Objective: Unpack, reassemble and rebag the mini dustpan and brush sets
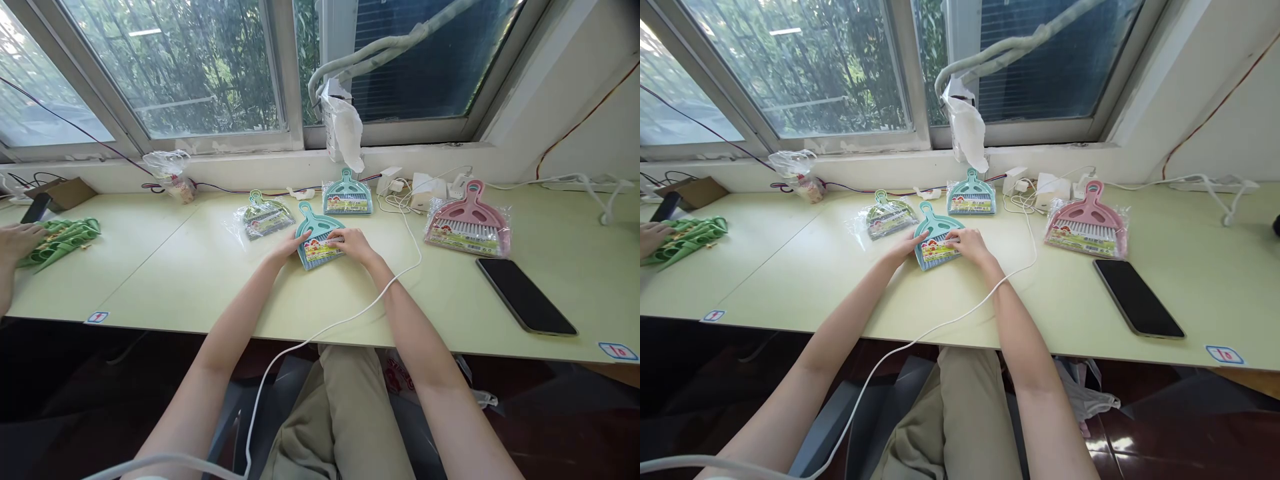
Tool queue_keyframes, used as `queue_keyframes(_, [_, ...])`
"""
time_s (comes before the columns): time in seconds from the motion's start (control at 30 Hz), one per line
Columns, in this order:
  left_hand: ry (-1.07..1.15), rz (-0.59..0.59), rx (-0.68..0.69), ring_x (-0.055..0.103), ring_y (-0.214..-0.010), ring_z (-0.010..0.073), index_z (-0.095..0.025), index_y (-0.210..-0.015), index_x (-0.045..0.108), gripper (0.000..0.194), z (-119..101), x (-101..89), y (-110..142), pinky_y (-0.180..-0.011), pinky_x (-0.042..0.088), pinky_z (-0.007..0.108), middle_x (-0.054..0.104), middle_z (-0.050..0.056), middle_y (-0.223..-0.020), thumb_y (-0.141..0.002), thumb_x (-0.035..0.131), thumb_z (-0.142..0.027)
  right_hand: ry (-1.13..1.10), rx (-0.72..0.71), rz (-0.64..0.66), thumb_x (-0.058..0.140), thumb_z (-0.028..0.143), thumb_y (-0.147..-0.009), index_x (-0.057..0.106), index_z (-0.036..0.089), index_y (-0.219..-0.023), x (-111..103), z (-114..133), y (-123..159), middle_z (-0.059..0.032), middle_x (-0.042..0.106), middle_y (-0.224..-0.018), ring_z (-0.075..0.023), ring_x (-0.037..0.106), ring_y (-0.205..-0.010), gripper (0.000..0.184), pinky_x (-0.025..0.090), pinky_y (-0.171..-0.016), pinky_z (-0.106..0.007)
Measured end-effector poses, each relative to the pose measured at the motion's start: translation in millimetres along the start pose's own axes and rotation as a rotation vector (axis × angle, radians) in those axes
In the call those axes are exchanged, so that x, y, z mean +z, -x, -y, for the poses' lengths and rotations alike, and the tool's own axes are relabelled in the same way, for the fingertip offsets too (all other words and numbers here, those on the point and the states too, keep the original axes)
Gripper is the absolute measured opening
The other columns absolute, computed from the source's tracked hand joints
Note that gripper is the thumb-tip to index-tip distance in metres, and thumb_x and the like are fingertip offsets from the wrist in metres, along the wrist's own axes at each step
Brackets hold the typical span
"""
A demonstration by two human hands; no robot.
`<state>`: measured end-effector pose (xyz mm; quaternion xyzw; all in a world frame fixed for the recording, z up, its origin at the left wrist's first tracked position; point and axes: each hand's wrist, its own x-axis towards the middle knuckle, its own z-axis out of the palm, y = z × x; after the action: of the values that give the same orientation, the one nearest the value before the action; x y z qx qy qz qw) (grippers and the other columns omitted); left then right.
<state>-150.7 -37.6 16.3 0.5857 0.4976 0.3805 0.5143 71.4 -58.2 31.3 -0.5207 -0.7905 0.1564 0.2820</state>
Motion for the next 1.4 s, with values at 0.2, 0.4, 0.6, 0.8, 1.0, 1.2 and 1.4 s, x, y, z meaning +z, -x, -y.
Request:
queue_keyframes(0.2, [0.086, 0.079, -0.069, 0.067, -0.102, 0.0274, -0.022, -0.119, 0.059, 0.065, -4, -0.6, 2, -0.088, 0.054, 0.039, 0.07, 0.009, -0.115, -0.066, 0.082, -0.051, 0.055, -0.017, -0.025, 0.068, 0.029, -0.084, 0.074, 0.026, -0.095, 6, 0, -1, -0.0018, 0.076, -0.099, -0.0228, 0.063, -0.099, 0.013, 0.034, -0.091, -0.037])
queue_keyframes(0.4, [0.099, 0.114, -0.058, 0.067, -0.102, 0.0273, -0.022, -0.123, 0.058, 0.064, -4, -0.2, 3, -0.089, 0.054, 0.039, 0.07, 0.009, -0.115, -0.067, 0.083, -0.04, 0.096, -0.038, -0.085, 0.067, 0.029, -0.086, 0.074, 0.024, -0.094, 12, 2, -1, -0.0052, 0.075, -0.098, -0.0253, 0.06, -0.103, 0.012, 0.031, -0.092, -0.04])
queue_keyframes(0.6, [0.104, 0.058, -0.076, 0.068, -0.1, 0.0253, -0.023, -0.124, 0.056, 0.066, -6, 0.7, 3, -0.084, 0.054, 0.035, 0.069, 0.007, -0.113, -0.063, 0.08, -0.023, 0.166, -0.058, -0.24, 0.068, 0.033, -0.085, 0.071, 0.026, -0.099, 17, 0, 0, -0.0072, 0.068, -0.117, -0.0279, 0.053, -0.117, 0.016, 0.024, -0.107, -0.049])
queue_keyframes(0.8, [0.153, -0.029, -0.004, 0.068, -0.091, 0.0212, -0.022, -0.118, 0.055, 0.058, -9, -3.2, 4, -0.075, 0.053, 0.031, 0.069, 0.005, -0.107, -0.064, 0.078, -0.025, -0.039, 0.194, -0.488, 0.065, 0.037, -0.086, 0.055, 0.022, -0.125, 17, -14, -5, -0.015, 0.052, -0.14, -0.0306, 0.045, -0.129, 0.043, 0.034, -0.107, -0.052])
queue_keyframes(1.0, [0.252, -0.125, 0.086, 0.068, -0.09, 0.0203, -0.024, -0.121, 0.053, 0.062, -13, -4.3, 3, -0.077, 0.053, 0.032, 0.069, 0.004, -0.102, -0.064, 0.077, -0.027, -0.902, 0.52, -0.395, 0.067, 0.031, -0.084, 0.049, 0.022, -0.123, 24, -11, -13, -0.0102, 0.063, -0.126, -0.0185, 0.066, -0.102, 0.044, 0.053, -0.091, -0.035])
queue_keyframes(1.2, [0.282, -0.136, 0.103, 0.068, -0.09, 0.0199, -0.023, -0.12, 0.053, 0.061, -16, -2.0, 7, -0.076, 0.053, 0.031, 0.069, 0.004, -0.103, -0.065, 0.077, -0.028, -1.371, 0.527, -0.196, 0.062, 0.011, -0.086, 0.059, 0.02, -0.09, 29, 14, -10, 0.0002, 0.074, -0.081, -0.0122, 0.07, -0.071, 0.01, 0.059, -0.084, -0.031])
queue_keyframes(1.4, [0.356, -0.045, 0.077, 0.067, -0.08, 0.0166, -0.019, -0.112, 0.055, 0.044, -18, -3.5, 6, -0.068, 0.054, 0.027, 0.071, 0.005, -0.096, -0.072, 0.069, -0.033, -1.399, 0.568, -0.263, 0.057, 0.007, -0.087, 0.061, 0.019, -0.084, 23, 15, -7, 0.0009, 0.074, -0.077, -0.0107, 0.069, -0.068, 0.013, 0.059, -0.085, -0.029])
